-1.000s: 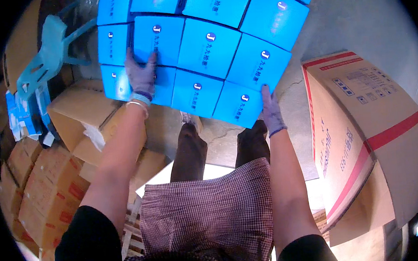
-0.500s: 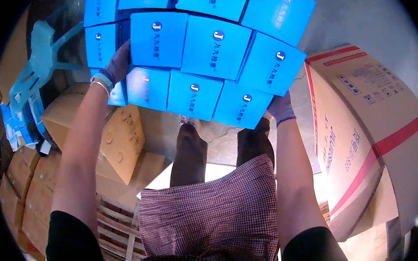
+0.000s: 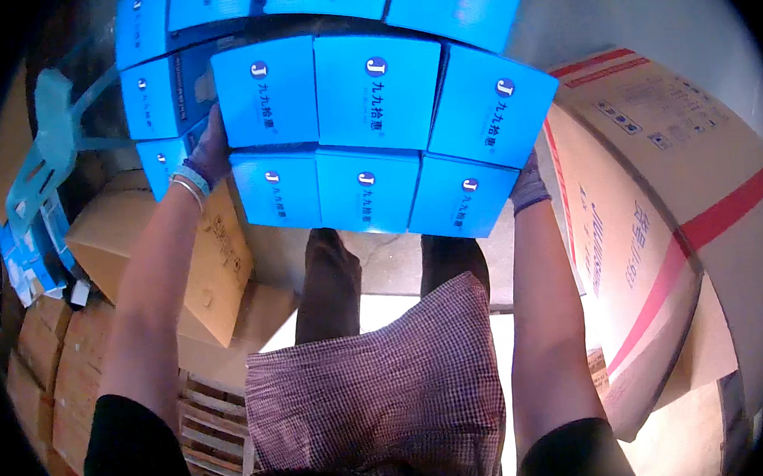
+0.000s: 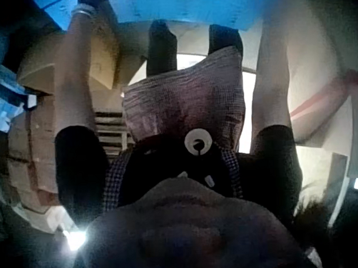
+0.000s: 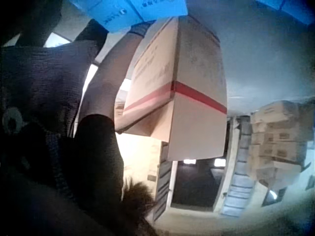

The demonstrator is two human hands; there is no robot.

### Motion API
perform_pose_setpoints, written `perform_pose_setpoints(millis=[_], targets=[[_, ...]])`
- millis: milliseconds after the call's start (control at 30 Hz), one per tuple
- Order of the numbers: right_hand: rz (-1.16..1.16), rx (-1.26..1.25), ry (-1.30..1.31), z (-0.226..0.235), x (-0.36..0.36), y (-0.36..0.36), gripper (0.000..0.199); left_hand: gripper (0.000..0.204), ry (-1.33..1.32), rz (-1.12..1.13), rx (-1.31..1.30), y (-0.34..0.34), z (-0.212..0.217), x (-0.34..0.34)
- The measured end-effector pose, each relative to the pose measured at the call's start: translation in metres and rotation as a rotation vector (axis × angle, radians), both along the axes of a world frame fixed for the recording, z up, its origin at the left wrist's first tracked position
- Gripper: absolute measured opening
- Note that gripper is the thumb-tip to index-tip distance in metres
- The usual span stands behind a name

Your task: The person sits on the floor in a warehouse and packages white electric kettles. They wrap each kettle in plastic, place it into a blue box, and then stack the boxes into a larger cardboard shipping container.

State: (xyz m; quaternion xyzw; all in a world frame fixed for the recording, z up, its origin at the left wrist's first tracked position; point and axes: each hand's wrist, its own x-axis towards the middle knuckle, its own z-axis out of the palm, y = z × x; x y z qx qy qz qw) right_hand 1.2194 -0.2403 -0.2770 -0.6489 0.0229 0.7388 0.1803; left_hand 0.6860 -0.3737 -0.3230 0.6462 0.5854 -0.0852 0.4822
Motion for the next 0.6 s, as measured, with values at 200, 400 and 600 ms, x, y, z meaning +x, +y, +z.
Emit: perform_pose_setpoints(millis=[200,400,600], targets=[[-0.042,-0.021,-0.110,-0.039,0.029,0.003,0.063,0.073,-0.534,1.112,-0.419,0.025,0.014,0.044],[0.015,0.116,0.044,-0.065,0.039,0.006,0.059,0.061,-0.469,1.545,-0.598,-0.053,-0.116,-0.028],[0.035,0.093,-0.077,-0.051,0.039,0.002,0.059,0.064,-0.704,1.467,-0.571,-0.051,-0.096,-0.012]])
